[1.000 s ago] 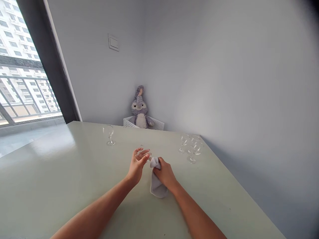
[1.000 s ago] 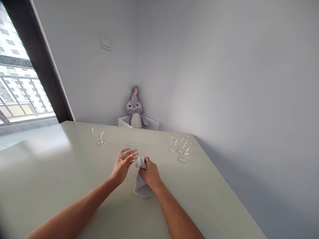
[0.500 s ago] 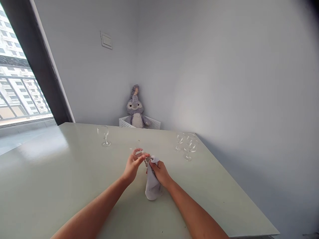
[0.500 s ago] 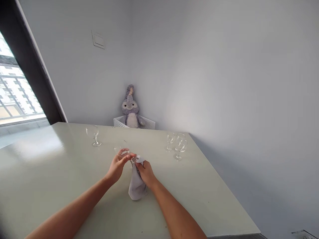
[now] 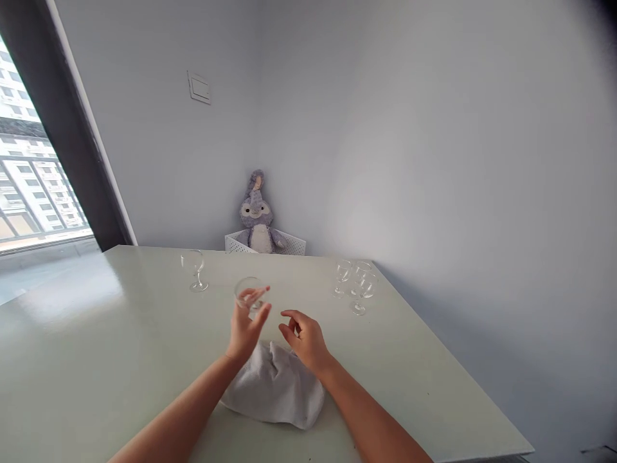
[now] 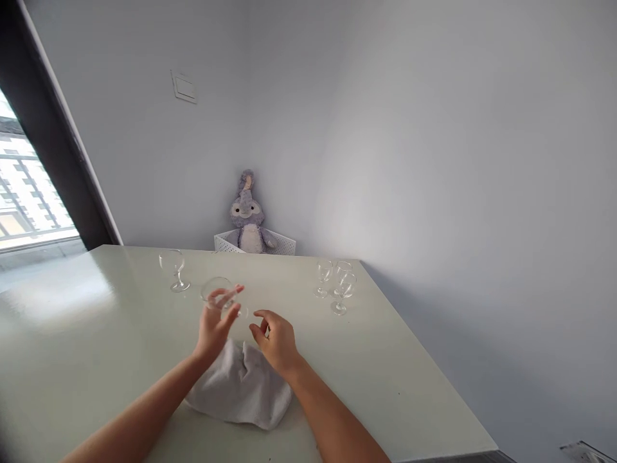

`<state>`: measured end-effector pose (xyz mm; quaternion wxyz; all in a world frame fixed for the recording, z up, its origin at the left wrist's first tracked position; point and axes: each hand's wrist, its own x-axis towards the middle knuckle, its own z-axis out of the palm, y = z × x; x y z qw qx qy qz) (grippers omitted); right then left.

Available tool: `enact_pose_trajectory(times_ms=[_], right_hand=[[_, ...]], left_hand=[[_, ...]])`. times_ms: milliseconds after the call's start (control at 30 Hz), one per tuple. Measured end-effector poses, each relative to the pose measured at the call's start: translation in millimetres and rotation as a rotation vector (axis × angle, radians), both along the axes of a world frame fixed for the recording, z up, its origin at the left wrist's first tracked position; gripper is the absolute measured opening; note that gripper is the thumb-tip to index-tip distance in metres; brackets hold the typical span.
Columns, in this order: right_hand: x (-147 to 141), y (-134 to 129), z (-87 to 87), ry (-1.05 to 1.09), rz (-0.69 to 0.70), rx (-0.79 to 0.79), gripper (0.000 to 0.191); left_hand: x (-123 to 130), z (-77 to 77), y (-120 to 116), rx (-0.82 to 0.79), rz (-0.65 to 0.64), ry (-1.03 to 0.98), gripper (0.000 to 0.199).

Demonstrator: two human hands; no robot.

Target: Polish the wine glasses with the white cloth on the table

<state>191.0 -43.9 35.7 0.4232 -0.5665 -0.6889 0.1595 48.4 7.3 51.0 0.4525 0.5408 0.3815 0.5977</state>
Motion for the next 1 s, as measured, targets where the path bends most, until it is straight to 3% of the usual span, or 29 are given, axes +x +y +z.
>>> enact_pose_trajectory(times_ms=[100,233,300,367,467,633,1000], right_hand=[[-1,5,-9.8,-0.039,0.023,-0.071,0.019],[-5,11,-21.5,-0.155,0.023,-0.074,0.018],[1,16,-24.6,-0.201,-0.025,-0.091,0.017],[14,23,-26.3,-0.202,-0.157,-0.132,0.02],[42,34,-27.9,-0.168,-0.363,-0.174,0.026],[89,51,-33.3,-0.144,-0.587,-0.276,0.028],[132,72,-42.5,-0.137,-0.739,-0.402,0.027]], left_hand=[[15,-7.2,-17,0.119,-0.181,0.082,0.037],[24,-17.0,-22,0.113,-0.316,0.157,0.042],[25,-21.3,-21,0.085,-0.335,0.18,0.053],[26,-26.1,-18,0.067,-0.344,0.207,0.06],[25,-34.2,-14,0.009,-0.359,0.231,0.055],[22,-46.6,-2,-0.115,-0.353,0.184,0.045],[21,-56.3,6,-0.112,-0.356,0.191,0.043]])
